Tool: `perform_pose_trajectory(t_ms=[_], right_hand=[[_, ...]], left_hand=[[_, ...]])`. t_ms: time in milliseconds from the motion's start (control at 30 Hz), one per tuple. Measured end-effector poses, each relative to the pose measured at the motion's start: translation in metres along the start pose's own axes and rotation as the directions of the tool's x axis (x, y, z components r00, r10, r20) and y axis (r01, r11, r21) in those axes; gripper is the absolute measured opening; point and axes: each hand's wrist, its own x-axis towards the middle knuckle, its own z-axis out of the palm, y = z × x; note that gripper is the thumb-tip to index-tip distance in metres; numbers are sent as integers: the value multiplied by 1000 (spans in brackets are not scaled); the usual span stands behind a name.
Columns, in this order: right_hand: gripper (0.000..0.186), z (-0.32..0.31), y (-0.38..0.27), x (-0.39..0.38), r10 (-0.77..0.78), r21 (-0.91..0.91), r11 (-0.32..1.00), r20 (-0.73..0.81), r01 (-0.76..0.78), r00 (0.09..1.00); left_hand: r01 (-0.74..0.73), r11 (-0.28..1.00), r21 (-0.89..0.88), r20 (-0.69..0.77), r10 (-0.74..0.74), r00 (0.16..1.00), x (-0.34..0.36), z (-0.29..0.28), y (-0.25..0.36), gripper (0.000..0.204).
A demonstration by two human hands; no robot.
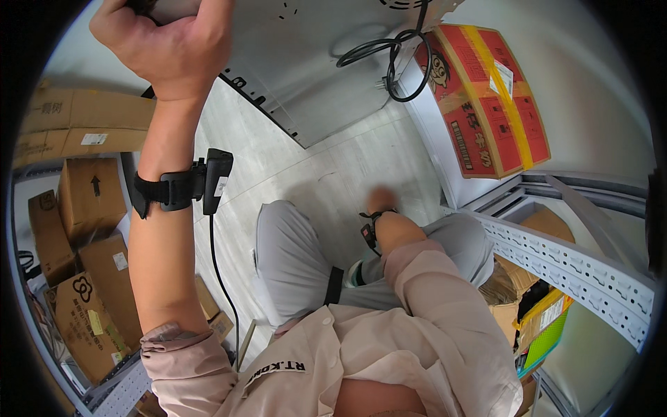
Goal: The person unscrews fasteners from the side and rear panels of an appliance using a screwdriver, removes the rear panel, and handles the internal wiring.
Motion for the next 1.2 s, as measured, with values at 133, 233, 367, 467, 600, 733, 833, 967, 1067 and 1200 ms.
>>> perform_pose_trajectory(t_ms=[133,233,367,467,600,733,833,967,1067,1200], right_hand=[[32,-17,-8,-27,51,62,996,106,-57,993],[34,-23,-13,-28,-21,52,998,57,18,998],[39,13,20,26,-84,275,954,-139,120,987],[43,-60,-64,-30,-221,533,819,-53,214,974],[46,-36,-85,-1,-221,590,759,-165,276,961],[39,8,-81,44,-211,615,739,-175,275,962],[40,-11,-89,33,-212,614,752,-122,241,970],[43,-132,-110,-76,-301,465,862,150,201,942],[48,-107,-111,-38,-246,418,891,121,176,962],[58,-53,-116,12,-198,443,884,59,152,978]], left_hand=[[21,999,45,59,-24,998,-4,-17,-2,51],[78,994,71,61,-82,995,-1,-25,-2,51],[68,998,17,-11,-68,998,-1,9,6,51],[68,993,92,11,-69,998,-6,-18,0,51],[0,986,166,32,-5,999,5,-14,1,51],[24,998,66,41,-27,999,1,2,5,51],[114,993,31,26,-115,993,-3,6,4,52],[89,996,-3,111,-88,990,-3,-31,-11,71],[135,990,-45,137,-128,982,1,-14,-6,73],[74,997,25,145,-77,986,1,-8,-14,71]])
